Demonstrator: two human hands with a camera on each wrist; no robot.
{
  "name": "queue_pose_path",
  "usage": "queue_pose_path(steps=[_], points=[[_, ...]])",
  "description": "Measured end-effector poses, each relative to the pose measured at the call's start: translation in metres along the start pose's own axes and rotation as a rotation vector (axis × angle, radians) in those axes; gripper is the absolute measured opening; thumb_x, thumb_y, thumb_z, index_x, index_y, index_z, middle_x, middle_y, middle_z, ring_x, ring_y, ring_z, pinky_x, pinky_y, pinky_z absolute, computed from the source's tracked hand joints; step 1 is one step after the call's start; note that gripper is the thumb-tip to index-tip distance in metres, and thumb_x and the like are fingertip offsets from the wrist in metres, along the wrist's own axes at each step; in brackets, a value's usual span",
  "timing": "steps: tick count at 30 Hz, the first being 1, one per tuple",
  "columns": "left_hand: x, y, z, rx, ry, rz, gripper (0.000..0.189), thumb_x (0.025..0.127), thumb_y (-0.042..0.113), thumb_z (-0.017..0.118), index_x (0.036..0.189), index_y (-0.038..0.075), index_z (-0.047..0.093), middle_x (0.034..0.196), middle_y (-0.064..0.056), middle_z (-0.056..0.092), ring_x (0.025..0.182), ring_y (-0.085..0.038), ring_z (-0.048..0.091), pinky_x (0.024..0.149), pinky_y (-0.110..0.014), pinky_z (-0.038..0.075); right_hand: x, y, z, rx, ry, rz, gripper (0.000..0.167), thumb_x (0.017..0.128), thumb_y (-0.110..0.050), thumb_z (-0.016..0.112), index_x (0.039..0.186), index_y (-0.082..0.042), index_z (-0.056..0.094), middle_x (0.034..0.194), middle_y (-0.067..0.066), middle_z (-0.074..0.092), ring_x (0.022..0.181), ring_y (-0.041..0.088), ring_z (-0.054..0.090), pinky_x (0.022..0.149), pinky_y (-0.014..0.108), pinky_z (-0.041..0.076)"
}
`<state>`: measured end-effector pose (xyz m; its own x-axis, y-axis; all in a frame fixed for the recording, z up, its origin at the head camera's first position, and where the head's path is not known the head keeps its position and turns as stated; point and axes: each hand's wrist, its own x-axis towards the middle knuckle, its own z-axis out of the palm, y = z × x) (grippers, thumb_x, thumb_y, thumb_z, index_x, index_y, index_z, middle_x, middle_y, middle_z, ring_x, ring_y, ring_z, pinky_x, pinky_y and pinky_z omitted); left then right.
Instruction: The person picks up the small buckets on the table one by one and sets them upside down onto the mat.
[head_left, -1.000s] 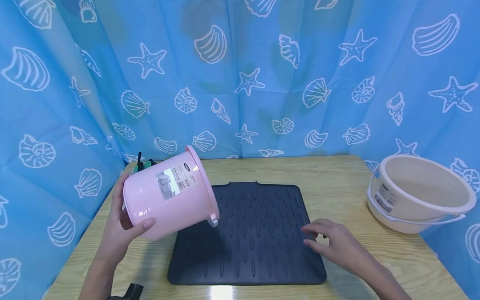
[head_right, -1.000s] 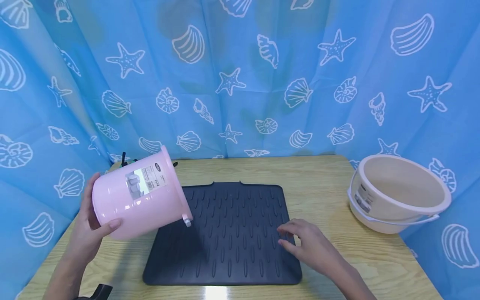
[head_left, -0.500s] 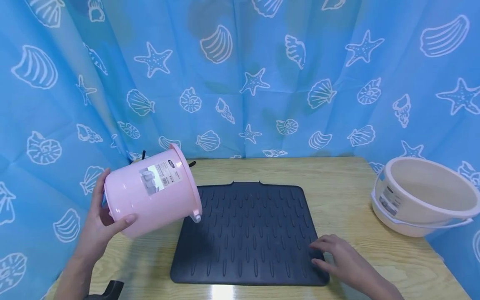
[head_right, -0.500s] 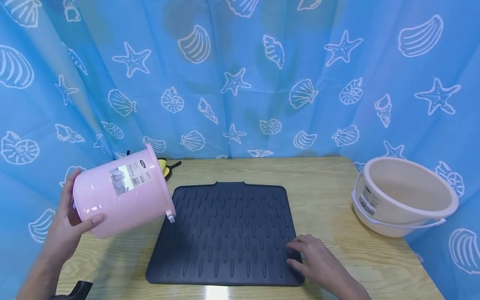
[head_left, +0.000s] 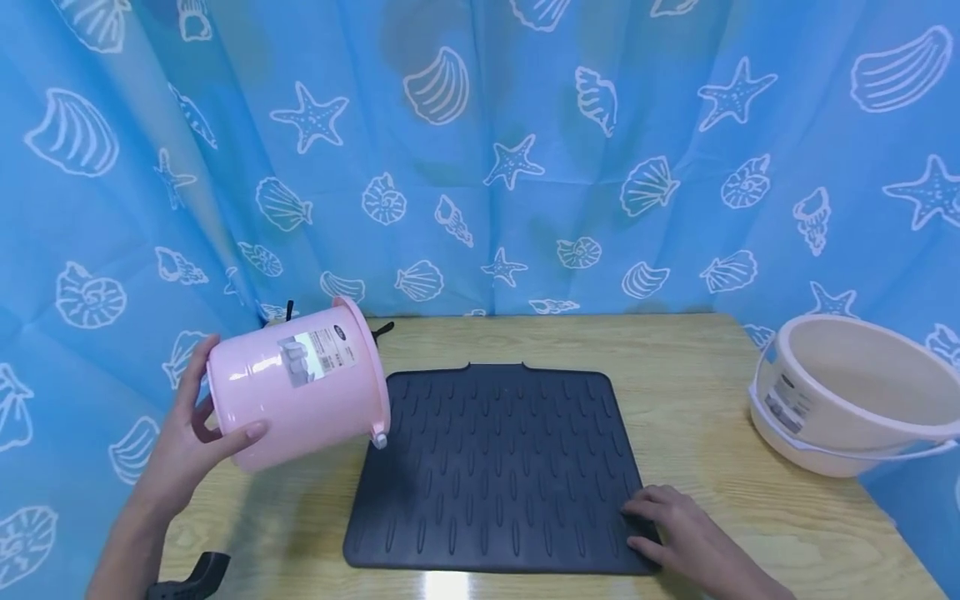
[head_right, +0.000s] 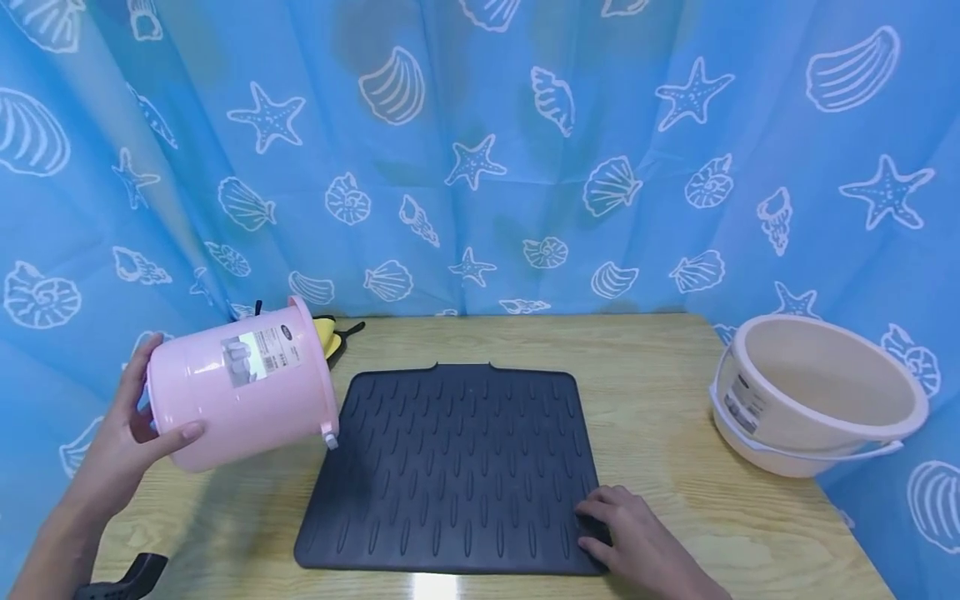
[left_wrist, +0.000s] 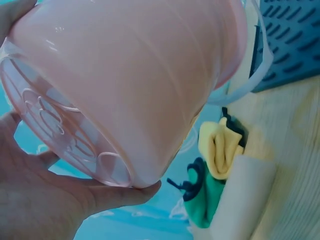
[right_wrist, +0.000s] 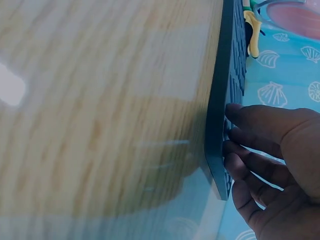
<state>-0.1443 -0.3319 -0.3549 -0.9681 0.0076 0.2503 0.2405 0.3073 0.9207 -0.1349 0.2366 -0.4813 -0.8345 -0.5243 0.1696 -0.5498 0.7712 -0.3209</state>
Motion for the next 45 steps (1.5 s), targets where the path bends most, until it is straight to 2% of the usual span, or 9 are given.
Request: queue_pose_path(steps=[4,7,9,24,28,31,34,37,45], points=[[0.003,-0.001,-0.005,0.122,-0.011,0.005,0.108,0.087,0.002,0.073,0.159,0.044,0.005,0.163,-0.007,0.009,0.125,-0.025,0.05,0.075,-0.022,0.056,0.0,0.0,0.001,0.01,0.007,0.0,0.026,0.081,-0.022,0.084,0.104,-0.012,0.076,0.104,-0.003,0.064,0.092,0.019,0.063,0.076,0.039,0.056],[0.007,-0.001,-0.009,0.181,-0.017,0.005,0.108,0.088,0.005,0.074,0.159,0.045,0.002,0.163,-0.006,0.008,0.136,-0.049,0.033,0.077,-0.017,0.053,0.0,-0.001,0.002,0.004,0.026,-0.003,0.026,0.08,-0.021,0.084,0.103,-0.011,0.076,0.103,-0.004,0.064,0.091,0.016,0.062,0.075,0.038,0.055],[0.009,0.0,-0.01,0.192,-0.025,-0.002,0.108,0.088,0.006,0.074,0.158,0.045,0.001,0.164,-0.006,0.007,0.136,-0.056,0.028,0.078,-0.016,0.052,0.0,-0.001,0.002,-0.004,0.035,0.001,0.026,0.08,-0.021,0.084,0.103,-0.012,0.076,0.102,-0.005,0.064,0.09,0.015,0.062,0.075,0.039,0.055],[0.022,0.001,-0.025,0.332,-0.06,-0.007,0.112,0.085,0.012,0.079,0.159,0.043,0.002,0.16,-0.017,0.01,0.127,-0.053,0.03,0.071,-0.019,0.051,-0.003,0.0,0.004,-0.015,0.045,-0.015,0.027,0.08,-0.027,0.084,0.102,-0.013,0.077,0.103,-0.007,0.063,0.09,0.012,0.06,0.073,0.039,0.053],[0.025,0.001,-0.026,0.366,-0.08,-0.011,0.113,0.083,0.016,0.081,0.16,0.042,0.003,0.16,-0.021,0.009,0.128,-0.056,0.028,0.075,-0.044,0.057,-0.003,0.0,0.004,-0.01,0.058,-0.025,0.027,0.08,-0.026,0.085,0.102,-0.013,0.077,0.103,-0.007,0.063,0.091,0.013,0.06,0.073,0.038,0.053],[0.028,0.002,-0.024,0.359,-0.102,-0.015,0.113,0.083,0.016,0.081,0.159,0.043,0.002,0.162,-0.02,0.007,0.129,-0.056,0.028,0.08,-0.065,0.051,-0.003,-0.001,0.003,-0.012,0.052,-0.012,0.027,0.08,-0.027,0.085,0.103,-0.014,0.077,0.104,-0.007,0.062,0.091,0.013,0.06,0.073,0.038,0.053],[0.032,0.002,-0.021,0.333,-0.123,-0.026,0.112,0.085,0.016,0.08,0.159,0.044,0.001,0.163,-0.018,0.003,0.131,-0.057,0.028,0.086,-0.075,0.043,-0.004,-0.001,0.002,-0.014,0.034,0.005,0.028,0.081,-0.028,0.084,0.104,-0.014,0.077,0.105,-0.007,0.062,0.093,0.014,0.06,0.075,0.039,0.052],[0.035,0.001,-0.017,0.315,-0.139,-0.028,0.112,0.085,0.016,0.08,0.159,0.045,0.001,0.164,-0.017,0.001,0.133,-0.058,0.027,0.09,-0.077,0.039,-0.005,0.0,0.002,-0.01,0.026,0.008,0.028,0.082,-0.029,0.083,0.104,-0.014,0.076,0.106,-0.006,0.062,0.094,0.015,0.06,0.075,0.039,0.052],[0.046,-0.001,-0.006,0.343,-0.167,-0.001,0.112,0.084,0.02,0.081,0.159,0.043,0.002,0.162,-0.019,0.005,0.131,-0.054,0.031,0.085,-0.065,0.05,-0.005,-0.001,0.002,-0.006,0.04,-0.009,0.027,0.083,-0.029,0.083,0.105,-0.015,0.076,0.106,-0.007,0.062,0.094,0.014,0.059,0.074,0.038,0.052]])
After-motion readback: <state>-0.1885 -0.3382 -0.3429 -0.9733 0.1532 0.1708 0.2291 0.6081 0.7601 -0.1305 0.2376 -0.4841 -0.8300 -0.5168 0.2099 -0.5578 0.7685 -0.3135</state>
